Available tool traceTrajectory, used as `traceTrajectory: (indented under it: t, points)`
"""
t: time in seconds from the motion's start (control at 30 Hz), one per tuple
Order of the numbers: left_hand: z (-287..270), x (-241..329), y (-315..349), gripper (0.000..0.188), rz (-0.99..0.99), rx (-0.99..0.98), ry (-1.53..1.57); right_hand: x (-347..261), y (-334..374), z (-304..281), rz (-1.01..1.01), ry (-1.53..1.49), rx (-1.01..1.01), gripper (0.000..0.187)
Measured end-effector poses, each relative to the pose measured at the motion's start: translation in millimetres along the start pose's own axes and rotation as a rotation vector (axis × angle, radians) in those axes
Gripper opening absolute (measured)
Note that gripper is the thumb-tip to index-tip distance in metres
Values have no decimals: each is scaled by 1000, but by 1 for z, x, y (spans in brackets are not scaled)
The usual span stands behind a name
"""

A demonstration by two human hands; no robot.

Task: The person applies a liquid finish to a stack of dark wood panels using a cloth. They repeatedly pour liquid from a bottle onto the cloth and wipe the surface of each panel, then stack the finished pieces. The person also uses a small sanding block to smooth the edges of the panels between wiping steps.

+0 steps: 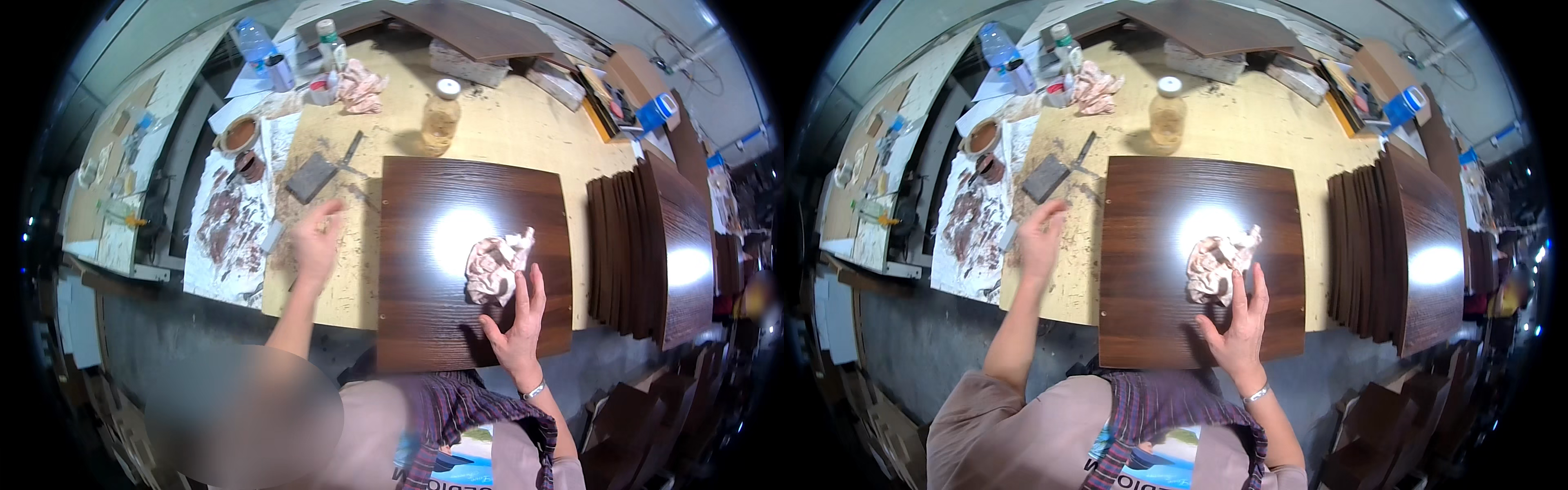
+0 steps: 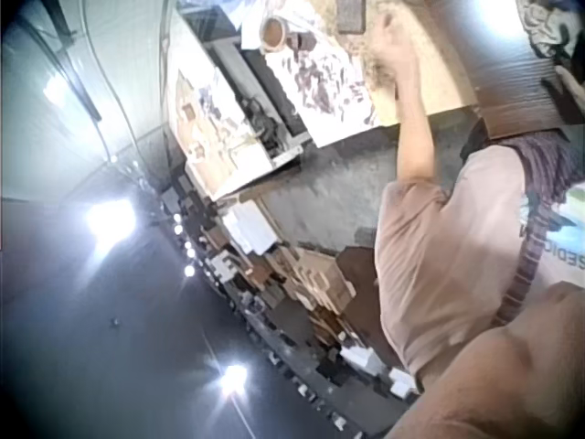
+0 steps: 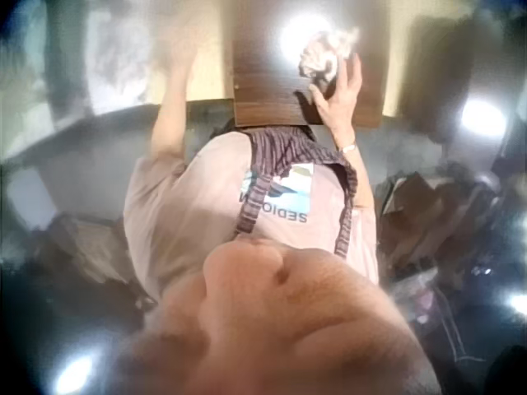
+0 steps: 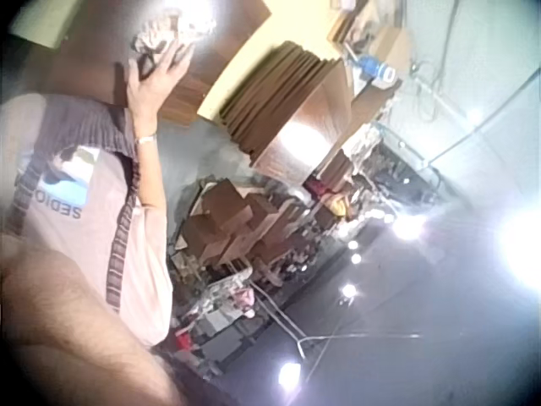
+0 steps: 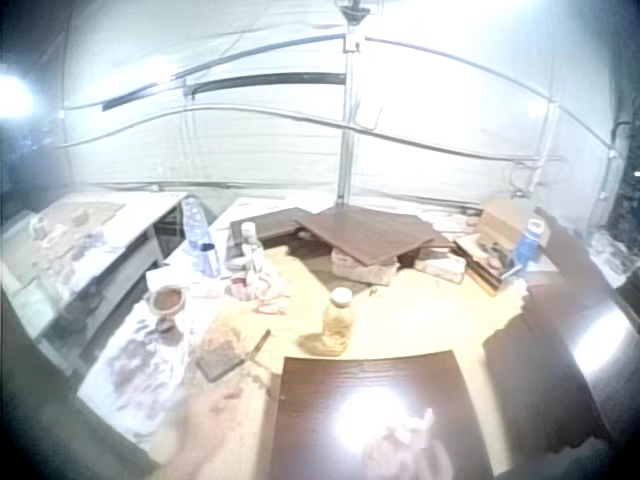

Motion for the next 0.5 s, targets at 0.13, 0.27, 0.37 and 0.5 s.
traceTrajectory:
  t: [0.13,0.27,0.37,0.5]
  points:
    - [-111,-87,16,27,1,197,-574,-11,-27,17,-84,12,-108,85]
    - [-120,-107,33,31,30,58,-871,-10,-41,39,-129,144,-140,58]
    - [-99,-92,28,33,30,12,-644,0,-46,44,-143,159,-101,52]
    - [-11,23,39,30,270,-348,-179,6,-44,46,-114,179,-79,51]
Point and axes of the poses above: each hand's wrist, its own y-axis away from the middle knuckle, its own z-axis out of the palm, x = y × z, the point moved 5 cm from there along -y, towards the middle knuckle, and after that the axes turned 5 degrees about z, right-handed, at the moved point
